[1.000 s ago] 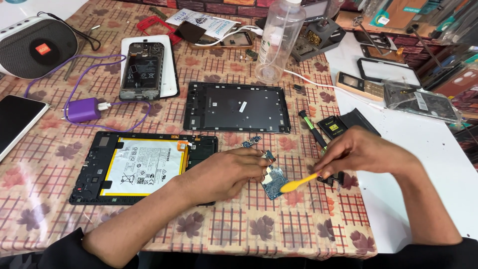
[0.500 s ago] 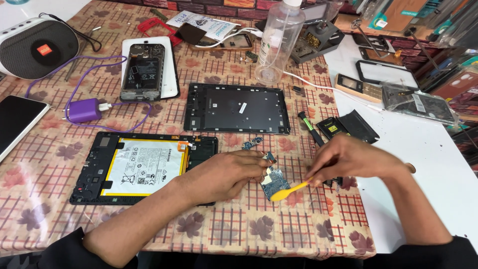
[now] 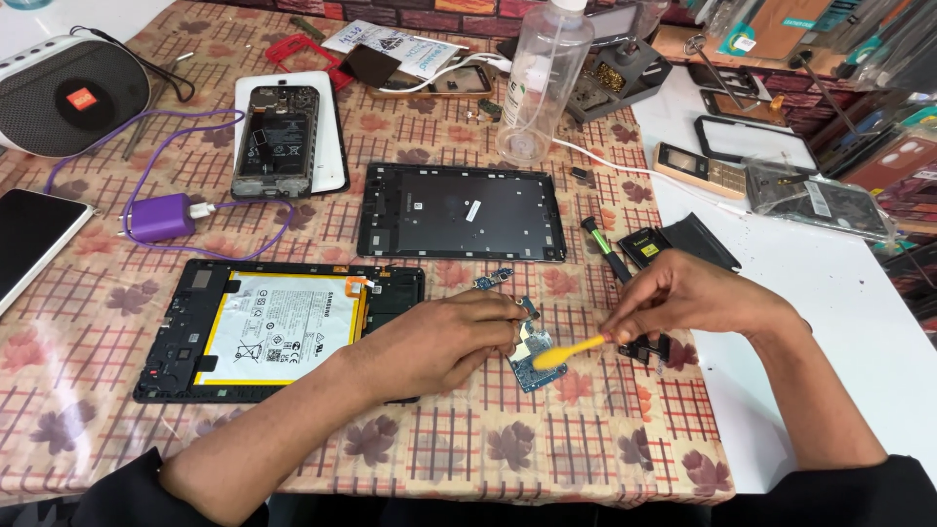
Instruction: The person cleans a tablet motherboard with a yellow plastic tool and then uses a screwdriver to secure screws into the tablet chassis. The person handles the motherboard, battery, and chassis during the process.
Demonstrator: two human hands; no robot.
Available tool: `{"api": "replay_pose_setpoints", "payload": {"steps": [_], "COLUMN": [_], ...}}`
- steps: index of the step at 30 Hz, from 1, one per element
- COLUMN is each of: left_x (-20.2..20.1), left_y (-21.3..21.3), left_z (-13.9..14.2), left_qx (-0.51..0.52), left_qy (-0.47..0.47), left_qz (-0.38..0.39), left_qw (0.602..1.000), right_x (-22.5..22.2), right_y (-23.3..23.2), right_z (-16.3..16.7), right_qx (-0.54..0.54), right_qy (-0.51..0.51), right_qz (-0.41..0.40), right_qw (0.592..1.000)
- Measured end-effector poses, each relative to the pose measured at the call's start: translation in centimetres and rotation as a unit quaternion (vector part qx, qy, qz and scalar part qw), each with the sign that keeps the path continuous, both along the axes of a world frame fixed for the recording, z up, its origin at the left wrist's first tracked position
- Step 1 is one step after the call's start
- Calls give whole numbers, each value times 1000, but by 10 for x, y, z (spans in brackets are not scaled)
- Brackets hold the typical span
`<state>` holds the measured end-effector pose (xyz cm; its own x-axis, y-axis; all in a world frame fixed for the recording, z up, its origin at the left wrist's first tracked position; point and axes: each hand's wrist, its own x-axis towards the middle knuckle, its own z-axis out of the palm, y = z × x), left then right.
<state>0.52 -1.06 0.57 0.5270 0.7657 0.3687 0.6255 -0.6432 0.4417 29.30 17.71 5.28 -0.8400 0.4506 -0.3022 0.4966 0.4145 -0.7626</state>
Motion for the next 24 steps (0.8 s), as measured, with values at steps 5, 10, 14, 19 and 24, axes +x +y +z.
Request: {"api": "replay_pose_setpoints", "payload": {"steps": [5, 10, 14, 19, 24], "left_x": [-1, 0, -1, -2, -2], "left_y": [-1, 1, 1, 0, 0], "left_z": [0, 0, -1, 0, 1], "left_qx": [4, 3, 1, 0, -15], "left_qy": [-1, 3, 5, 9, -5], "left_qz": [3, 3, 3, 3, -11], "left_qw": [1000, 1000, 1000, 1000, 1000], "right_x": [2, -2, -4, -7, -8], "right_y": [2, 0, -4, -10, -15], "right_z": [-1, 0, 4, 10, 16], "right_qx": [30, 33, 20, 56, 49], "right_qy": [-6, -19, -7, -37, 10], "right_qz": [-4, -56, -18, -50, -51], "right_qw": [1000, 998, 1000, 996, 997]}}
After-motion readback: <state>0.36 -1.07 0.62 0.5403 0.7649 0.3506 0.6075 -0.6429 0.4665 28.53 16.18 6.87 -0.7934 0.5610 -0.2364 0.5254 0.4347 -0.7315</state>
